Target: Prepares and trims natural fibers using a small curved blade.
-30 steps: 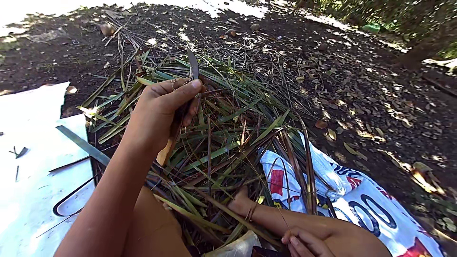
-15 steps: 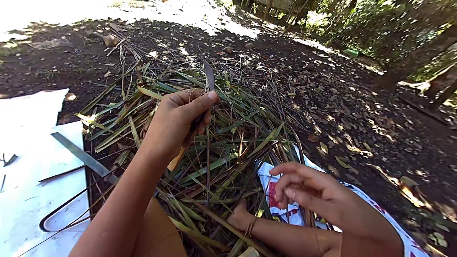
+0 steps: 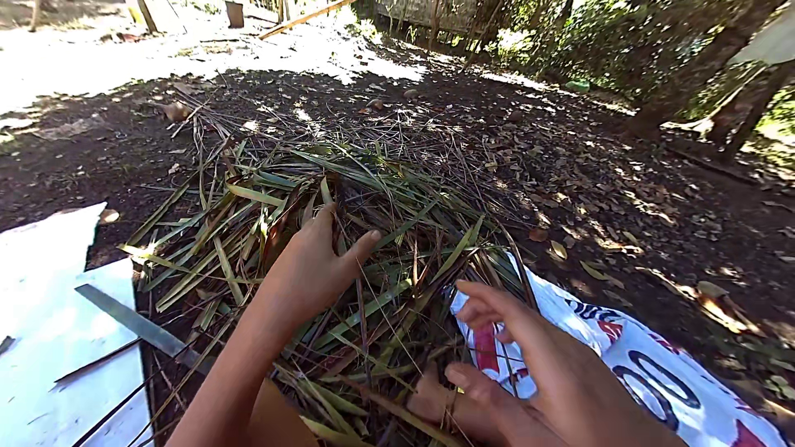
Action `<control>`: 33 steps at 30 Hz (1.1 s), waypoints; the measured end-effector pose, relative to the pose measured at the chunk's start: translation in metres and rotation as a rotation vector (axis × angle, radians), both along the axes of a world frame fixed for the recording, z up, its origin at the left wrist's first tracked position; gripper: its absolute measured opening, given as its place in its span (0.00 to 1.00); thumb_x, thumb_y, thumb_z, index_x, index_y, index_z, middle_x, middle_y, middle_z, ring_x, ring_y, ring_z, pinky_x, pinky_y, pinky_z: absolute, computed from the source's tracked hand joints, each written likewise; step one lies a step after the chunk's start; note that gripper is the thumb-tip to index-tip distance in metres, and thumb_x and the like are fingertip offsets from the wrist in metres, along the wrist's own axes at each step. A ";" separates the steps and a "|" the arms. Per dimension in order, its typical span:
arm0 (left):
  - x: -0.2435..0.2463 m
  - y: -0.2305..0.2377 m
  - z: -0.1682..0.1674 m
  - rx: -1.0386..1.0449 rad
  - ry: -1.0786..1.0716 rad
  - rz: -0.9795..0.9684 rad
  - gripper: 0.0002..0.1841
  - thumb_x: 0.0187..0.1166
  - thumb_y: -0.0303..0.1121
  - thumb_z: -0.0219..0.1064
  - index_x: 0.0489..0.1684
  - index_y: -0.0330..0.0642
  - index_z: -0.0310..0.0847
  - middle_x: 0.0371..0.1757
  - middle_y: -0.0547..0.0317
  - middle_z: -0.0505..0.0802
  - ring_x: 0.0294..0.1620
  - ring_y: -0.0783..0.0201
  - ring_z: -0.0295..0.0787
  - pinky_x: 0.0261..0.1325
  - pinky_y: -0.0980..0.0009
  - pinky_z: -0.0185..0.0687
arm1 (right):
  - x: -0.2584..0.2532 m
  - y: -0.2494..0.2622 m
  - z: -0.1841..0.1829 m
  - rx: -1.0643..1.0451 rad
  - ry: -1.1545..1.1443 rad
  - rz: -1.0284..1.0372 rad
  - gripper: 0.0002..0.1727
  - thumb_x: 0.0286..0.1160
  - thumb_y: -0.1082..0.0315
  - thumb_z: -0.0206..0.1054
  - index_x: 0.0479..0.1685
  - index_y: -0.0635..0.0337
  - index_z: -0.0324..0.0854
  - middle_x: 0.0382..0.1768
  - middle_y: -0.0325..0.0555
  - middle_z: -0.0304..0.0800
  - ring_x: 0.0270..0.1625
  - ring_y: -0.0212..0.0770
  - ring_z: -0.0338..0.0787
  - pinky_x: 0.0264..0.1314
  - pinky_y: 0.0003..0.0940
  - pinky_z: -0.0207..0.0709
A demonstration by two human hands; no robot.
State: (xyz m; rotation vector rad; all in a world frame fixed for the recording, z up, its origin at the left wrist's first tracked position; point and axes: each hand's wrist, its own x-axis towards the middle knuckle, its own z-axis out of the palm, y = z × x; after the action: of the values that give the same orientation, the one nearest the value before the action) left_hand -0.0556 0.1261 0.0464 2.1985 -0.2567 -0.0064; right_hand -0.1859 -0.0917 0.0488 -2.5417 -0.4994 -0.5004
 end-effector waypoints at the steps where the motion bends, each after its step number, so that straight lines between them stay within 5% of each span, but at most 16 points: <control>1: -0.001 -0.003 0.001 0.051 -0.005 0.014 0.44 0.80 0.55 0.68 0.92 0.41 0.54 0.73 0.37 0.81 0.63 0.45 0.85 0.63 0.42 0.80 | 0.006 0.005 -0.004 0.037 -0.008 0.011 0.46 0.80 0.34 0.58 0.74 0.76 0.73 0.53 0.59 0.90 0.53 0.48 0.90 0.50 0.43 0.85; 4: 0.000 -0.013 0.000 0.224 -0.057 0.031 0.47 0.81 0.40 0.68 0.95 0.37 0.36 0.80 0.32 0.72 0.66 0.42 0.83 0.64 0.45 0.80 | 0.030 0.034 -0.022 0.116 0.021 0.095 0.55 0.72 0.29 0.60 0.80 0.76 0.68 0.59 0.60 0.90 0.52 0.46 0.92 0.47 0.40 0.87; 8: 0.001 -0.021 0.003 0.297 0.021 -0.153 0.42 0.83 0.24 0.60 0.97 0.43 0.36 0.72 0.36 0.76 0.61 0.47 0.84 0.62 0.52 0.81 | 0.062 0.056 -0.021 0.105 0.257 0.114 0.35 0.81 0.57 0.67 0.80 0.73 0.67 0.36 0.49 0.92 0.33 0.44 0.92 0.39 0.39 0.85; 11: 0.006 -0.016 -0.001 0.319 -0.040 -0.221 0.37 0.85 0.23 0.56 0.96 0.50 0.46 0.66 0.43 0.79 0.46 0.56 0.85 0.49 0.58 0.83 | 0.072 0.048 -0.030 0.290 0.137 0.198 0.21 0.84 0.64 0.61 0.67 0.73 0.76 0.20 0.39 0.79 0.20 0.29 0.74 0.26 0.22 0.70; 14: 0.010 -0.005 -0.012 0.400 -0.327 -0.095 0.33 0.82 0.31 0.67 0.89 0.41 0.63 0.59 0.37 0.81 0.44 0.47 0.87 0.47 0.48 0.84 | 0.075 0.040 -0.033 0.487 0.055 0.275 0.16 0.88 0.65 0.57 0.60 0.71 0.77 0.21 0.34 0.74 0.20 0.18 0.66 0.24 0.11 0.62; 17: 0.012 0.007 -0.008 0.403 -0.304 -0.078 0.20 0.83 0.34 0.69 0.69 0.33 0.81 0.53 0.40 0.87 0.53 0.43 0.87 0.58 0.43 0.81 | 0.078 0.037 -0.030 0.607 0.061 0.320 0.13 0.90 0.68 0.53 0.57 0.69 0.77 0.20 0.31 0.70 0.19 0.15 0.64 0.22 0.10 0.60; 19: 0.015 0.010 -0.005 0.370 -0.208 -0.098 0.11 0.88 0.34 0.62 0.52 0.36 0.87 0.37 0.52 0.90 0.38 0.57 0.86 0.45 0.55 0.81 | 0.080 0.036 -0.029 0.641 0.080 0.343 0.12 0.89 0.69 0.52 0.56 0.67 0.78 0.20 0.29 0.69 0.19 0.15 0.64 0.22 0.09 0.60; 20: 0.016 0.010 -0.004 0.350 -0.159 -0.102 0.12 0.91 0.34 0.59 0.52 0.39 0.87 0.32 0.57 0.89 0.32 0.63 0.84 0.39 0.61 0.80 | 0.081 0.035 -0.028 0.652 0.087 0.347 0.12 0.89 0.69 0.52 0.56 0.67 0.78 0.20 0.29 0.68 0.19 0.14 0.64 0.22 0.09 0.61; 22: 0.016 0.005 -0.002 0.320 -0.108 -0.094 0.16 0.92 0.33 0.56 0.70 0.42 0.82 0.33 0.55 0.89 0.30 0.62 0.82 0.38 0.61 0.79 | 0.082 0.034 -0.027 0.665 0.108 0.353 0.11 0.88 0.70 0.52 0.56 0.66 0.77 0.21 0.28 0.69 0.20 0.14 0.66 0.23 0.08 0.61; 25: 0.017 -0.003 -0.003 0.322 -0.127 -0.048 0.34 0.90 0.27 0.56 0.95 0.56 0.49 0.46 0.44 0.90 0.35 0.50 0.87 0.42 0.50 0.84 | 0.084 0.033 -0.027 0.705 0.132 0.374 0.11 0.88 0.71 0.52 0.56 0.65 0.77 0.21 0.27 0.70 0.20 0.13 0.67 0.24 0.07 0.62; 29: 0.018 -0.001 -0.010 0.127 -0.368 0.133 0.46 0.87 0.58 0.56 0.97 0.53 0.28 0.45 0.41 0.86 0.25 0.49 0.83 0.30 0.46 0.82 | 0.087 0.031 -0.025 0.781 0.162 0.379 0.11 0.87 0.72 0.50 0.56 0.63 0.77 0.22 0.26 0.71 0.20 0.13 0.68 0.23 0.07 0.63; 31: 0.015 0.002 -0.008 0.085 -0.412 0.147 0.45 0.85 0.67 0.43 0.98 0.54 0.33 0.49 0.46 0.84 0.29 0.53 0.81 0.31 0.49 0.80 | 0.089 0.031 -0.023 0.813 0.169 0.376 0.10 0.88 0.72 0.50 0.53 0.61 0.77 0.21 0.26 0.71 0.20 0.13 0.68 0.23 0.07 0.63; 33: 0.012 0.004 -0.004 0.020 -0.446 0.108 0.35 0.90 0.62 0.37 0.90 0.53 0.60 0.57 0.49 0.85 0.37 0.59 0.82 0.38 0.56 0.79 | 0.090 0.031 -0.022 0.850 0.166 0.386 0.09 0.88 0.72 0.50 0.51 0.60 0.77 0.21 0.26 0.72 0.19 0.13 0.69 0.22 0.07 0.65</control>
State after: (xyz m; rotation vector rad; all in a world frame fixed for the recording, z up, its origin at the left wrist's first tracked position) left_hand -0.0437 0.1304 0.0421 2.2106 -0.3844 0.5476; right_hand -0.0956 -0.0604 0.0266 -1.6089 -0.5481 -0.2664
